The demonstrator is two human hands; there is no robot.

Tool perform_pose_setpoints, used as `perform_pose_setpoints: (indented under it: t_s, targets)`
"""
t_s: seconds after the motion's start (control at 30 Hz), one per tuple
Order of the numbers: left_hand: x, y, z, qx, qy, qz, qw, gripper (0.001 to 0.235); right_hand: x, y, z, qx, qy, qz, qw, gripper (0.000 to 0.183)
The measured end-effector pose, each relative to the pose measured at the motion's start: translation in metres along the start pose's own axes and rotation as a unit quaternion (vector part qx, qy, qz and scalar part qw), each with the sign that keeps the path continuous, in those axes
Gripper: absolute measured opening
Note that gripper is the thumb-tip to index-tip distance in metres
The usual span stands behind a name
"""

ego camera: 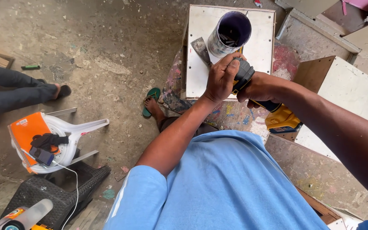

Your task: Assembling a wooden box using a power drill, screws, and a scraper.

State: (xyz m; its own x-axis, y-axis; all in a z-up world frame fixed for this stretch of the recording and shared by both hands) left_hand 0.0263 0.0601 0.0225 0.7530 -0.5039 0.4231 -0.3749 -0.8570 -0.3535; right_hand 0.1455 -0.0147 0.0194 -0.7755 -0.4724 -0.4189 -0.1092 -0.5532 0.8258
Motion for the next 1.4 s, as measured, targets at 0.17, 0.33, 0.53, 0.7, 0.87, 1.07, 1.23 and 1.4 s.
perform_pose_setpoints:
  t_s: [0.17, 0.33, 0.53, 0.7, 0.87, 1.07, 1.23, 1.4]
  targets:
    - [0.001, 0.003, 0.01, 0.005, -0.006, -0.001, 1.0, 0.034, 0.002, -0.009, -0.009, -0.008, 0.014, 0.006, 1.0, 0.027]
    - [0.004, 0.001, -0.001, 0.009, -0.013, 0.001, 1.0, 0.034, 0.001, 0.001, -0.003, -0.015, 0.012, 0.003, 1.0, 0.029]
    - [0.008, 0.002, 0.002, 0.005, -0.007, -0.002, 1.0, 0.033, 0.0, -0.002, -0.008, -0.016, 0.015, 0.018, 1.0, 0.035]
    - [0.008, -0.001, 0.009, -0.004, -0.023, -0.003, 1.0, 0.034, -0.002, -0.007, -0.012, -0.022, 0.025, 0.017, 0.999, 0.033]
    - [0.012, -0.001, -0.004, -0.006, -0.026, -0.009, 1.0, 0.033, -0.003, -0.005, -0.014, -0.026, 0.028, 0.021, 0.999, 0.033]
    - [0.012, 0.004, 0.003, 0.003, -0.034, -0.004, 0.999, 0.033, -0.002, 0.005, -0.01, -0.026, 0.026, 0.022, 0.999, 0.041]
    - [0.02, 0.008, -0.02, 0.005, -0.033, 0.003, 0.999, 0.035, 0.004, -0.001, -0.021, -0.037, 0.015, 0.01, 0.999, 0.039]
    - [0.024, 0.013, -0.023, 0.003, -0.048, 0.02, 0.999, 0.035, 0.01, 0.011, -0.021, -0.05, -0.011, 0.013, 0.999, 0.038]
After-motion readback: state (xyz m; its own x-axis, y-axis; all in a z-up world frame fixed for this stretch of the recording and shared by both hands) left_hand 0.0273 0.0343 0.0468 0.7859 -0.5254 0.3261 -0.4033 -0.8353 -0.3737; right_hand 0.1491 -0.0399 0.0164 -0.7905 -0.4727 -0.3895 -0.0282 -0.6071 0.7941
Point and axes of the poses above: each hand's wrist, its own y-axis away from the middle knuckle, its own x-axis out of the palm, z = x × y, the point moved 7 cm from there along -y, towards the middle knuckle, and after that the axes turned 12 degrees about y, right-handed, at the moved point
